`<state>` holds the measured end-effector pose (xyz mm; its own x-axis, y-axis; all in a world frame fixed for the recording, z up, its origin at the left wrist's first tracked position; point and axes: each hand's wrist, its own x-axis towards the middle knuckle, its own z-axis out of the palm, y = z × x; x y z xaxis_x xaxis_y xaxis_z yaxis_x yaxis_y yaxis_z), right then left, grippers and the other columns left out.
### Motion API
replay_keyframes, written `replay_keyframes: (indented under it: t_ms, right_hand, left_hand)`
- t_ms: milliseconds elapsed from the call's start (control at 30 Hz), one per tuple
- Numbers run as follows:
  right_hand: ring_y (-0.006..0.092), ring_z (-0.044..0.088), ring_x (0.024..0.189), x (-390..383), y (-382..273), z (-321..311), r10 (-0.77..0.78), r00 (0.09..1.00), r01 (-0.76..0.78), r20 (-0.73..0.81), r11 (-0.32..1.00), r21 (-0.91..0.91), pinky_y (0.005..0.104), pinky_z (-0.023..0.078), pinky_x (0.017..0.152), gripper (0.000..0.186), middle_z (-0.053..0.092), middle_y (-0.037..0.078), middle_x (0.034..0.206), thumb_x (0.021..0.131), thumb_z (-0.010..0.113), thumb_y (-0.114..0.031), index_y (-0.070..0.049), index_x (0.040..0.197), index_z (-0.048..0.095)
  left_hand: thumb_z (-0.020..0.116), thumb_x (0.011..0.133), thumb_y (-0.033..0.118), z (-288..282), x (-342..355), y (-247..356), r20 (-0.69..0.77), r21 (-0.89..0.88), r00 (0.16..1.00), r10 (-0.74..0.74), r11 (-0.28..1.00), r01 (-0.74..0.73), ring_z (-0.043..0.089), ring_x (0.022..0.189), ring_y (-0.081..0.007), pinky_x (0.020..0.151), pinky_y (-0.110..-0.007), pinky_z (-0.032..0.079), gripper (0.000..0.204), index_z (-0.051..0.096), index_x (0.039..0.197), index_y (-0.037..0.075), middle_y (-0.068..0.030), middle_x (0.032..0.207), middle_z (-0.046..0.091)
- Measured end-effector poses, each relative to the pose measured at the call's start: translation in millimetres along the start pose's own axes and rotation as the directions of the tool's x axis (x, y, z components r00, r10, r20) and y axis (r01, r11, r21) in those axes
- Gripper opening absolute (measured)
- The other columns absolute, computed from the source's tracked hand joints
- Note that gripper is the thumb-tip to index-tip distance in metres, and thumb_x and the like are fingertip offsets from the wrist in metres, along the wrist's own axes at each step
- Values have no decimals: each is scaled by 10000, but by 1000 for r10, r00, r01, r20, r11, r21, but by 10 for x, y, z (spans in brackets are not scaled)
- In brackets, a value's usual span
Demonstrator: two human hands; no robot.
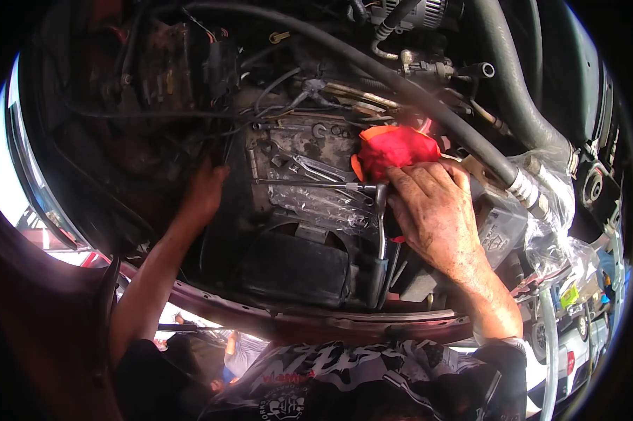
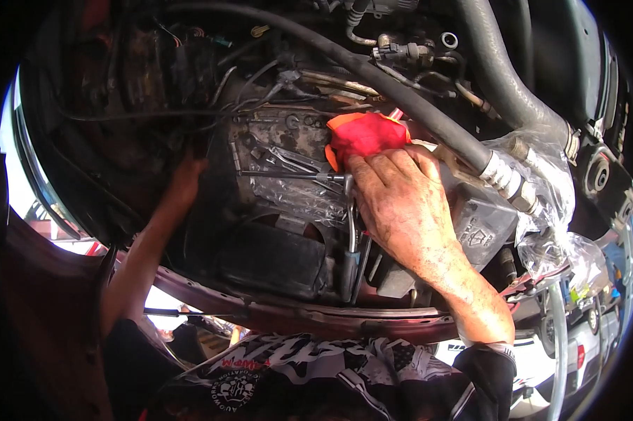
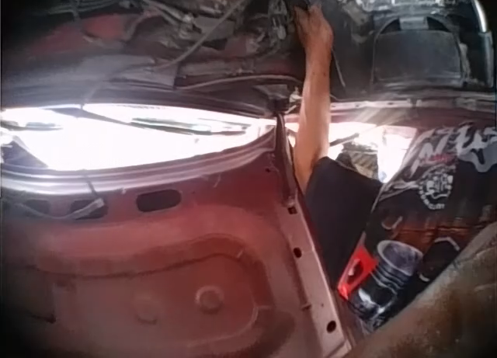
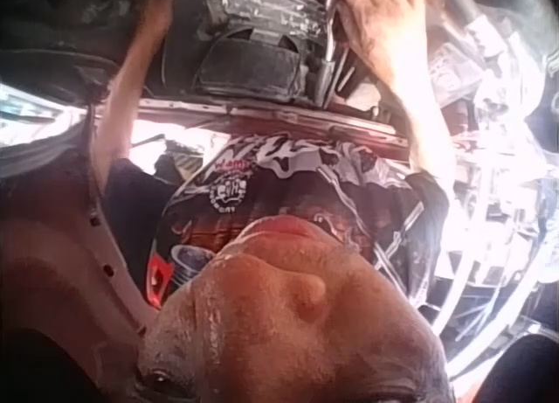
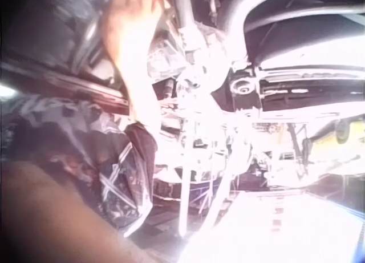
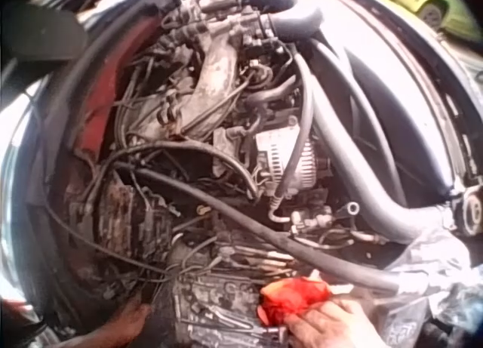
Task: Inspecting and manipulating hoses and mechanical components within a vehicle engine bay using tools.
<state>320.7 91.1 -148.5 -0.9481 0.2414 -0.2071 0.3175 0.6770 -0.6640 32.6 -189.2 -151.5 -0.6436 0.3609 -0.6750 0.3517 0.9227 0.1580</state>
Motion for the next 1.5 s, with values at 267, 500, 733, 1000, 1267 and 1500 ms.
replay_keyframes:
  t_ms: [267,500,733,1000,1267,1500]
  right_hand:
    - [250,588,1031,2,2,-24,-2,1000,3,-13,998,67,437,400,1012,444,634,84,1014,780,705,-120,-36,1207,618]
    - [274,579,1028,5,-9,-44,12,1000,-10,-17,995,100,440,387,1001,447,631,94,1002,789,701,-119,-20,1215,609]
    - [284,580,1010,16,-45,-58,-15,999,20,-47,993,113,444,378,1000,425,625,104,976,786,703,-97,-15,1194,618]
    - [293,583,1010,16,-63,-77,-3,999,8,-45,994,105,453,369,1007,419,627,112,974,791,702,-94,-9,1192,614]
    - [294,589,1007,0,-29,-100,-3,1000,7,-28,988,157,453,369,1004,420,641,114,999,789,706,-94,-6,1190,616]
    - [296,584,1010,12,-68,-91,-29,998,35,-53,994,108,455,370,1003,419,639,118,984,785,707,-86,-2,1185,613]
  left_hand:
    - [654,806,131,-379,-501,1282,5,507,924,382,795,-332,605,1071,-304,832,-429,532,421,625,1223,79,-157,1259,587]
    - [686,792,103,-593,-215,1519,-80,734,890,448,631,-251,593,1048,-273,836,-401,535,391,652,1181,111,-93,1198,583]
    - [679,838,276,-786,-535,1169,-252,754,923,290,657,-1,608,994,-283,767,-413,551,250,691,959,57,-95,1008,586]
    - [664,852,276,-865,-357,896,-514,608,856,64,731,310,680,924,-324,709,-465,550,236,618,998,97,-93,1024,618]
    - [645,840,41,-952,-756,879,-625,512,725,289,853,102,674,887,-302,729,-418,525,330,525,1139,113,-85,1059,654]
    - [670,852,79,-1350,-1134,331,-810,20,587,-13,999,49,682,863,-258,754,-339,516,326,595,1165,24,-150,1017,701]
